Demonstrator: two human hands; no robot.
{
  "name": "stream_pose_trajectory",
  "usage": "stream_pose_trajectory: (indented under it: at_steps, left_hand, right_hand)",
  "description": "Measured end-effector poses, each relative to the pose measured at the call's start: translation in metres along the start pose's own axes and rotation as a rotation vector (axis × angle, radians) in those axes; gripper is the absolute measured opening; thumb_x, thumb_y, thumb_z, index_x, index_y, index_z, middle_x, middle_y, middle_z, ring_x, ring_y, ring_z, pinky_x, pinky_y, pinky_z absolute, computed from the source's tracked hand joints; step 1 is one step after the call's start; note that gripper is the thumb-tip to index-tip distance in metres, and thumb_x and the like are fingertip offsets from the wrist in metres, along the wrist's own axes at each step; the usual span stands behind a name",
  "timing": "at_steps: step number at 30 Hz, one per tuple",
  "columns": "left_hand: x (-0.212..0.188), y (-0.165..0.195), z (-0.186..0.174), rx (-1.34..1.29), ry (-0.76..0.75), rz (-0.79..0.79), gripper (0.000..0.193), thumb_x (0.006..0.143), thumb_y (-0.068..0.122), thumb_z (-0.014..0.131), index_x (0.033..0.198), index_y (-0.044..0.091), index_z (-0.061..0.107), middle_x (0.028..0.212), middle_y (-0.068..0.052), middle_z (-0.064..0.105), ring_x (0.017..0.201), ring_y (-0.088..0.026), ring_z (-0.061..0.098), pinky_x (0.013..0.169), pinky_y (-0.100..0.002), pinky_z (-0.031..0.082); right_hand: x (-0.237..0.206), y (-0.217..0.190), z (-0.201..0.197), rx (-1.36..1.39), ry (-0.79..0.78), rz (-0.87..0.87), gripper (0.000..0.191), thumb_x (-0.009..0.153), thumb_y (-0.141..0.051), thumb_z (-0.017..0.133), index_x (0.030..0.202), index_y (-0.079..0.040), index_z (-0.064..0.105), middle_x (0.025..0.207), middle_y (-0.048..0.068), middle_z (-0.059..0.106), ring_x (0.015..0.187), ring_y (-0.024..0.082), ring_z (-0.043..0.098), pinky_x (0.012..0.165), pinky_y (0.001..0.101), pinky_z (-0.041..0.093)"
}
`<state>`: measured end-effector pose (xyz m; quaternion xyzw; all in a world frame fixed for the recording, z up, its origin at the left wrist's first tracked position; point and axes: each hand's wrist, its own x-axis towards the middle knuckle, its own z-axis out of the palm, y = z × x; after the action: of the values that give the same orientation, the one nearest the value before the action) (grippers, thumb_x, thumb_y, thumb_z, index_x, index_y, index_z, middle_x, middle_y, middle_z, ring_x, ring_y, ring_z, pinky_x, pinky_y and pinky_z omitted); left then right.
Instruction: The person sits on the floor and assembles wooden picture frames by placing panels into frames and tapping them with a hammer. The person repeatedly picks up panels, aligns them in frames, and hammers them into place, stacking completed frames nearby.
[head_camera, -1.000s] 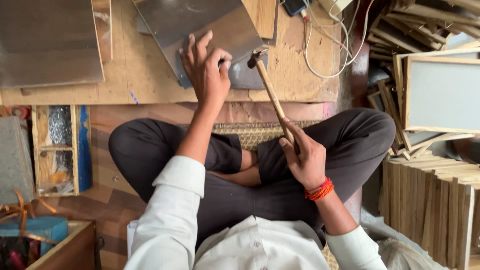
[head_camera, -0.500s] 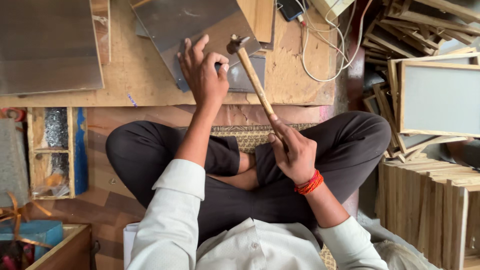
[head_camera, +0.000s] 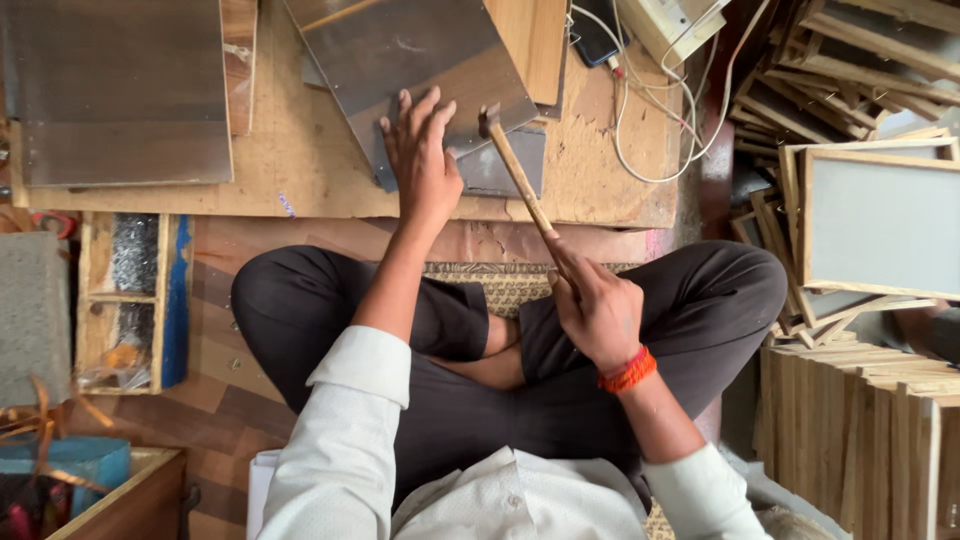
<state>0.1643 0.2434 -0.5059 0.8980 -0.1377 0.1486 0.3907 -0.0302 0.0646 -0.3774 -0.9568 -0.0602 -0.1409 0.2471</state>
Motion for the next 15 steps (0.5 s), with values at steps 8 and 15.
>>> stream_pose_trajectory:
  at_steps: [8, 15]
  left_hand:
    - [0.002, 0.005, -0.003, 0.018, 0.019, 0.016, 0.069, 0.087, -0.006, 0.068, 0.150, 0.013, 0.045, 0.156, -0.010, 0.045, 0.155, -0.036, 0.025, 0.128, -0.060, 0.007]
    - [0.001, 0.007, -0.003, 0.032, 0.012, -0.024, 0.082, 0.090, -0.003, 0.069, 0.161, 0.013, 0.029, 0.161, -0.018, 0.037, 0.157, -0.037, 0.023, 0.128, -0.059, 0.007]
  right_hand:
    - [-0.001, 0.001, 0.007, 0.082, 0.107, -0.101, 0.045, 0.089, 0.003, 0.071, 0.133, -0.003, 0.064, 0.085, 0.014, 0.071, 0.064, 0.027, 0.067, 0.059, 0.0332, 0.052]
    - [-0.015, 0.002, 0.018, 0.169, 0.389, -0.191, 0.044, 0.098, -0.002, 0.071, 0.138, -0.015, 0.058, 0.079, 0.010, 0.065, 0.063, 0.026, 0.065, 0.061, 0.0350, 0.052]
